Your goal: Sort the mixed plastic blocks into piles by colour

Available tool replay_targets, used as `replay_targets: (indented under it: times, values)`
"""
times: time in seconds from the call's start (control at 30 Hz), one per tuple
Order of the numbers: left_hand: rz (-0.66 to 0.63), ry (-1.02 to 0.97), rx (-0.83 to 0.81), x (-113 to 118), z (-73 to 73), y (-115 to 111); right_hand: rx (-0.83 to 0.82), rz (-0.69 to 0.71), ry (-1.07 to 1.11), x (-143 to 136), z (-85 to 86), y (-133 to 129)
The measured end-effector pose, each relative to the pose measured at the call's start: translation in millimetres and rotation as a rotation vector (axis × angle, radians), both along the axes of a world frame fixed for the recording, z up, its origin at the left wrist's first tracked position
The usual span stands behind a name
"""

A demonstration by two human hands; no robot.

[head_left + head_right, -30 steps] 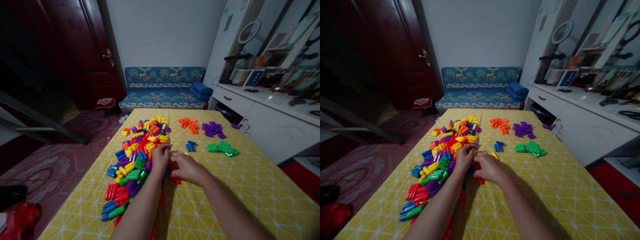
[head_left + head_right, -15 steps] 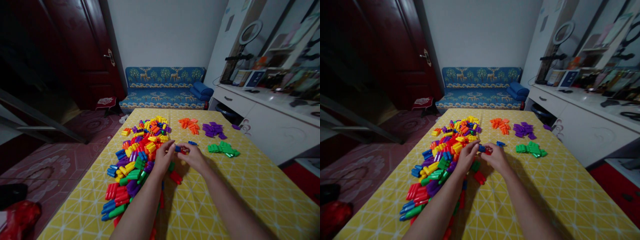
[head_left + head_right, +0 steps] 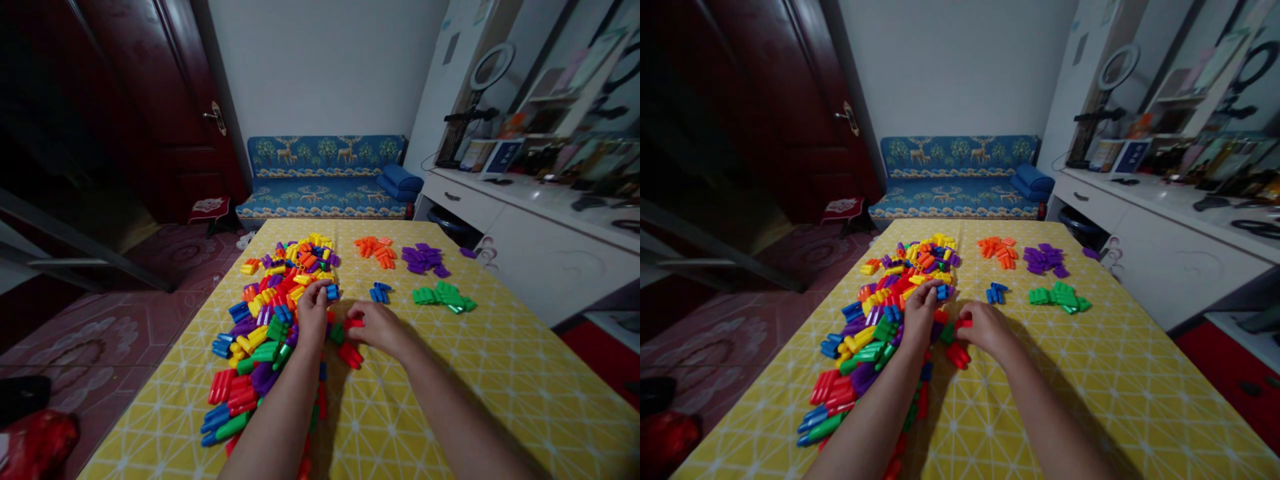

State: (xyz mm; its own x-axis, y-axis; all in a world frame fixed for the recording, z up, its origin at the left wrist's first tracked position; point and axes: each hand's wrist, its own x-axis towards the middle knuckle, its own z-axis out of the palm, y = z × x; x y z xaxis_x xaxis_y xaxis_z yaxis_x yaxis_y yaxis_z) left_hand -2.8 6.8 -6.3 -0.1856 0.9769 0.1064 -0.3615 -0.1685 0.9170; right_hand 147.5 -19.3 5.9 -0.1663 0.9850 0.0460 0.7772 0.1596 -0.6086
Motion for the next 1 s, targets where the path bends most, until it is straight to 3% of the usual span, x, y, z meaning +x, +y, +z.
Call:
replay_targets:
  times: [0.1, 0.2, 0.3, 0.37, 0.47, 0.6, 0.7, 0.8, 0.9, 1.0]
  values:
    - [-0.006, -0.043, -0.013, 1, 0.2, 0, 0.029, -0.043, 0.069, 1, 9.8, -1]
    - [-0.068, -0.054, -0.034, 2, 2.6, -1, 0.043, -0.109, 0.375, -1, 16.1, 2]
    - [-0.164, -0.034, -0.035, 4, 4.4, -2, 0.058, -0.047, 0.648, -6, 13.5, 5]
    - [-0.194, 0.019, -0.027, 4, 3.5, -2, 0.09, -0.028, 0.692, -6, 8.1, 8]
    - [-0.168, 0.188, -0.002, 4, 0.0, -3, 0.222, -0.136, 0.573, 2, -0.6, 13]
    - [-0.128, 0.565, 0.156, 4, -1.2, -7, 0.523, -0.324, 0.117, 23, -9.4, 21]
    - [-0.241, 0.872, 0.348, 3, 1.5, -12, 0.59, -0.351, -0.05, 34, -17.3, 27]
    - [-0.371, 1.123, 0.446, 1, 3.1, -16, 0.547, -0.297, -0.082, 38, -27.1, 33]
    - [-0.418, 1.209, 0.446, 0, 1.3, -17, 0.509, -0.199, -0.078, 37, -34.1, 37]
    - [-0.389, 1.08, 0.406, 1, -1.9, -14, 0.557, -0.192, -0.034, 34, -31.3, 34]
